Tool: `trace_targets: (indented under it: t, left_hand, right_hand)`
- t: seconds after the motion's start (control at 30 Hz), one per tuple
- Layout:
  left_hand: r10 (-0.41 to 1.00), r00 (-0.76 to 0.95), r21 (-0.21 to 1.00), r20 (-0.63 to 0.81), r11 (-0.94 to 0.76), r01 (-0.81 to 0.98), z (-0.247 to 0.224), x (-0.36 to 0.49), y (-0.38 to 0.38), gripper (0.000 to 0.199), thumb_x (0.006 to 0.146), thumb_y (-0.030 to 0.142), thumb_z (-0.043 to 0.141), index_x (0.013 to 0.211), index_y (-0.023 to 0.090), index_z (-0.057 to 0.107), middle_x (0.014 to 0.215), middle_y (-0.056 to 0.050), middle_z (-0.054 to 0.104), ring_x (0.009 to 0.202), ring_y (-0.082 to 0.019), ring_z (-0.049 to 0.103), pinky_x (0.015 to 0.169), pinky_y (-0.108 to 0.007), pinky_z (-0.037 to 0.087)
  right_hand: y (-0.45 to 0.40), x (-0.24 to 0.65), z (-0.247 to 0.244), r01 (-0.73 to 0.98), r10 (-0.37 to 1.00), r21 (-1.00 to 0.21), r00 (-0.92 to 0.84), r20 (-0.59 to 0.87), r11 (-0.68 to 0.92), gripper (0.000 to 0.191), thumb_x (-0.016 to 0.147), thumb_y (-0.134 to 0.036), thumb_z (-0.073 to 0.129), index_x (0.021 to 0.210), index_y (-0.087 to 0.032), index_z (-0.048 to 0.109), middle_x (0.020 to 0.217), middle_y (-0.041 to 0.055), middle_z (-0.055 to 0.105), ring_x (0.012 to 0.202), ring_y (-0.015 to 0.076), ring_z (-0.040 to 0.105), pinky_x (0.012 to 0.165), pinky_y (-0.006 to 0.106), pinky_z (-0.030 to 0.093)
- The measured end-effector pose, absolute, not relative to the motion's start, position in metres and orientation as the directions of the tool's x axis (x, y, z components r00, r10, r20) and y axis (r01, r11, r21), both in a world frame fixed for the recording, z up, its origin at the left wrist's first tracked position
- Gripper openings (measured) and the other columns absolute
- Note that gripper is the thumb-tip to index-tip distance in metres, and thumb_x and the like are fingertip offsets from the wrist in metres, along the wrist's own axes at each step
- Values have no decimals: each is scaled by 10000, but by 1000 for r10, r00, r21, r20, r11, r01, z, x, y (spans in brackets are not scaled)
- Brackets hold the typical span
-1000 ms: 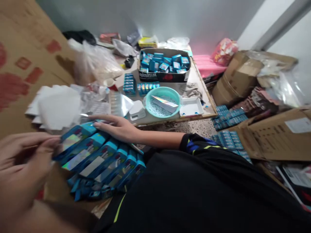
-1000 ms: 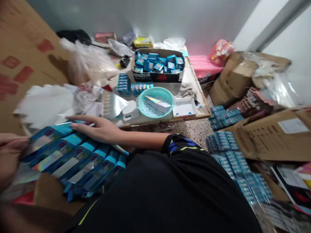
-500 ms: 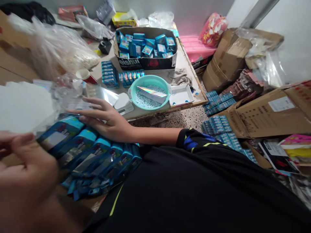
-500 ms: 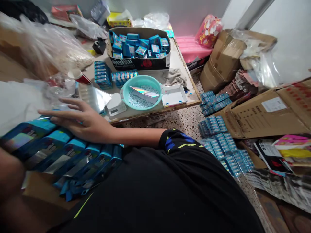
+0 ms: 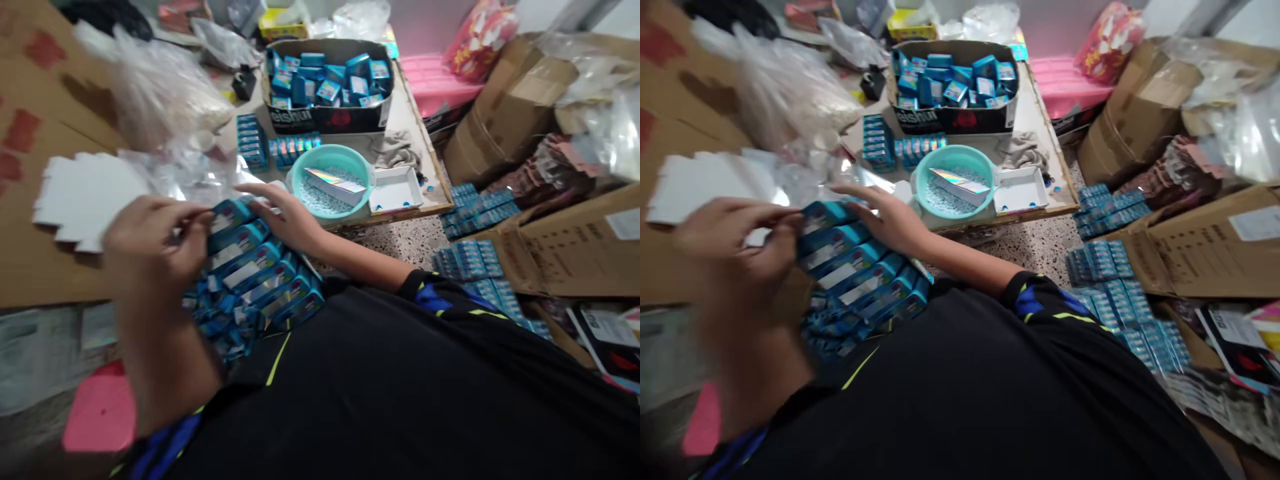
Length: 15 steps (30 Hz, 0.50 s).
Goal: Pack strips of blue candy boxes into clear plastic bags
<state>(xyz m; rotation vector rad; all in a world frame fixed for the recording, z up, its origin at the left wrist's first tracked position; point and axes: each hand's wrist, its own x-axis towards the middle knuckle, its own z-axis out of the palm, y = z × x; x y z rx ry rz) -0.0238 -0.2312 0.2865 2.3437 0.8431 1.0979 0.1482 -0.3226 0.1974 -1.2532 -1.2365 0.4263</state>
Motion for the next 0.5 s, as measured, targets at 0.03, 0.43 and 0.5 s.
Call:
trace_targets:
  t: [0.03,0.43,0.5]
  left_hand:
    - [579,578,475,575,-812,340,280,-22,-227,182,753,303,817,915,223,828,884,-44,742,871,-214,626,897,-378,478]
    - [364,631,213,686,-929,304,287,-15,-241,143,920,266,676,951,149,753,890,-47,692,801,-164,559,777,-313,440]
    - [474,588,391,656,-879,273,288,-9,-244,135,920,279,700,894,155,745,818,-12,664,733,-135,524,719,-287,417]
  right_hand:
    - [-324,151,195,373,808,-867,363,464,330,357,1059,-384,449,1308,-195,622,1296,47,656,1145,145,626,994,281,547]
    - [-334,150,220,592,721,-765,410,559,256,217,1039,-266,425,1055,-217,635,1377,78,582,1338,206,512,1148,415,447]
    - [-330,149,222,481,728,-825,446,520,295,222,1045,-269,411,1048,-233,630,1285,59,637,1270,180,557,1121,388,475]
